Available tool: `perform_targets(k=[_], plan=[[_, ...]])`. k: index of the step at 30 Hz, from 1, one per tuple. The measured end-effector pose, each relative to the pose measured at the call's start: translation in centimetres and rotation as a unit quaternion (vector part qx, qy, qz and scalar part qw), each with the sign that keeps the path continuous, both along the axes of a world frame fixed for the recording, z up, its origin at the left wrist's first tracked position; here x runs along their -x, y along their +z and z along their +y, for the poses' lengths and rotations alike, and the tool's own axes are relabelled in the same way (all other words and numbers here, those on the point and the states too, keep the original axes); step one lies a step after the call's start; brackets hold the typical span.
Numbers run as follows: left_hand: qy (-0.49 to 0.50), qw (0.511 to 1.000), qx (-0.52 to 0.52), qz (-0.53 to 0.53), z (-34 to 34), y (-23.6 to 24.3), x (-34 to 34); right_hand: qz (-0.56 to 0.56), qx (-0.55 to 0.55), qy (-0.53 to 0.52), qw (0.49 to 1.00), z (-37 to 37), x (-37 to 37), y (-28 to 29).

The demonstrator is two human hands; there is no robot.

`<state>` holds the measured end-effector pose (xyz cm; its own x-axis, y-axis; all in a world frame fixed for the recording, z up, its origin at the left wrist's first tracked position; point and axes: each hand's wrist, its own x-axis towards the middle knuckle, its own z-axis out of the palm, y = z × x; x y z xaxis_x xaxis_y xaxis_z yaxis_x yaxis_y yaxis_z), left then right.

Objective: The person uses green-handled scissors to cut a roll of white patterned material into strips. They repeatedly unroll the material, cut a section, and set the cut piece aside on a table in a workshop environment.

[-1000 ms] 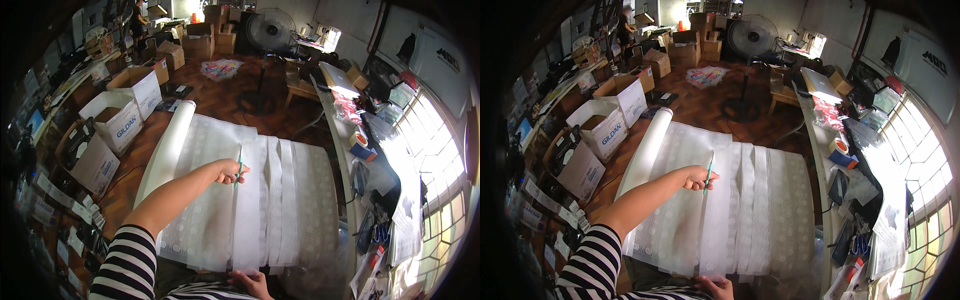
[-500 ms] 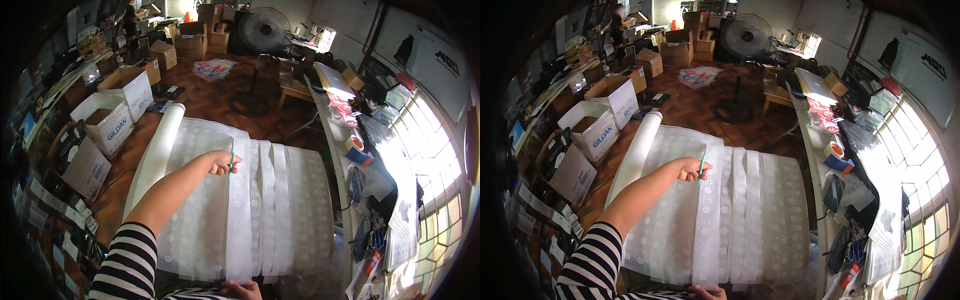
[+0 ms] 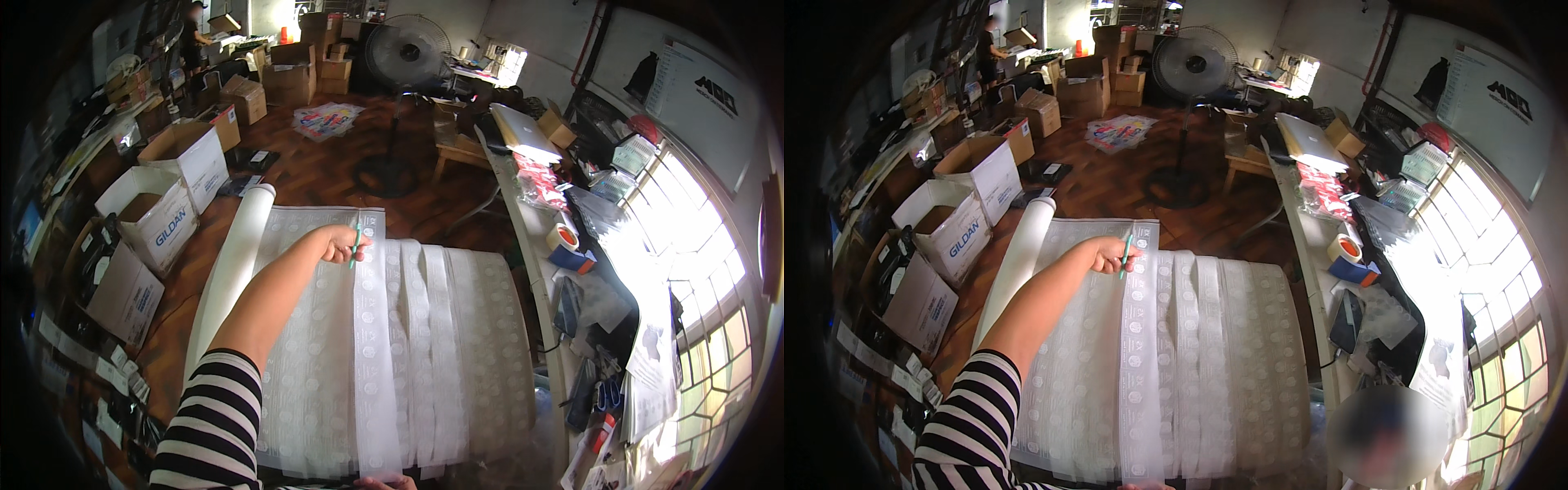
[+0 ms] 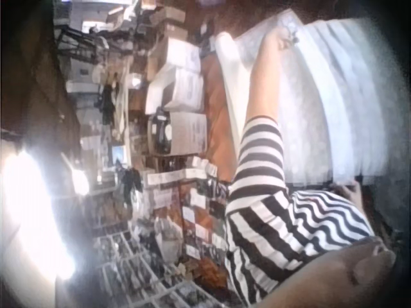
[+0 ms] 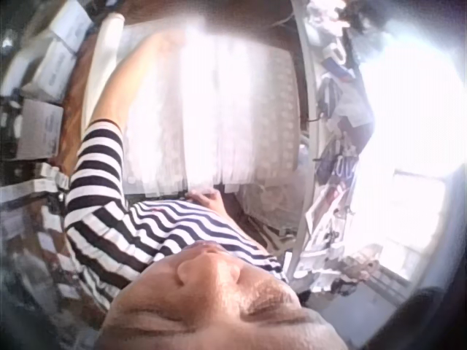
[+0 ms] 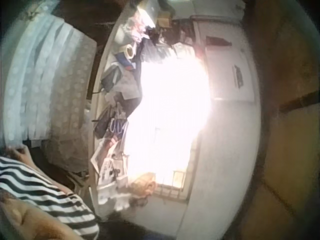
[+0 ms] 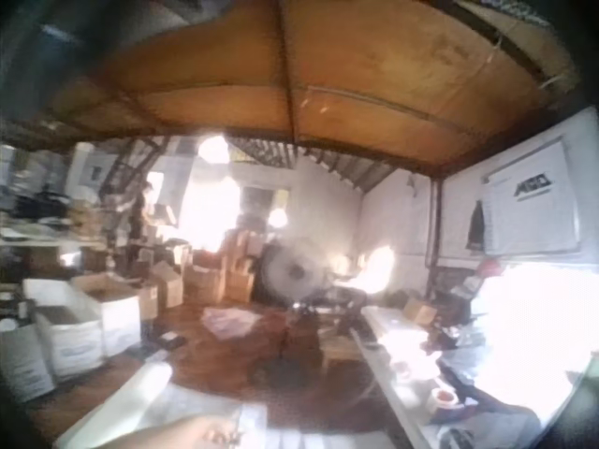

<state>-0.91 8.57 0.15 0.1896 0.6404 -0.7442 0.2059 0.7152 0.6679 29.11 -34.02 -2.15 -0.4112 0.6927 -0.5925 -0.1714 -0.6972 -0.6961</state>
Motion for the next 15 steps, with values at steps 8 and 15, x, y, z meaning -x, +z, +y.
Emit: perform_targets(k=[8, 15], plan=[[-0.015, 1.0, 0.008, 0.02, 0.2, -1.1, 0.4, 0.031, 0.016, -0.036, 0.999, 0.5, 0.1, 0.9], [0.021, 0.998, -0.027, 0.051, 0.1, 0.0, 1.2, 0.034, 0.014, -0.046, 0.998, -0.1, -0.1, -1.0]])
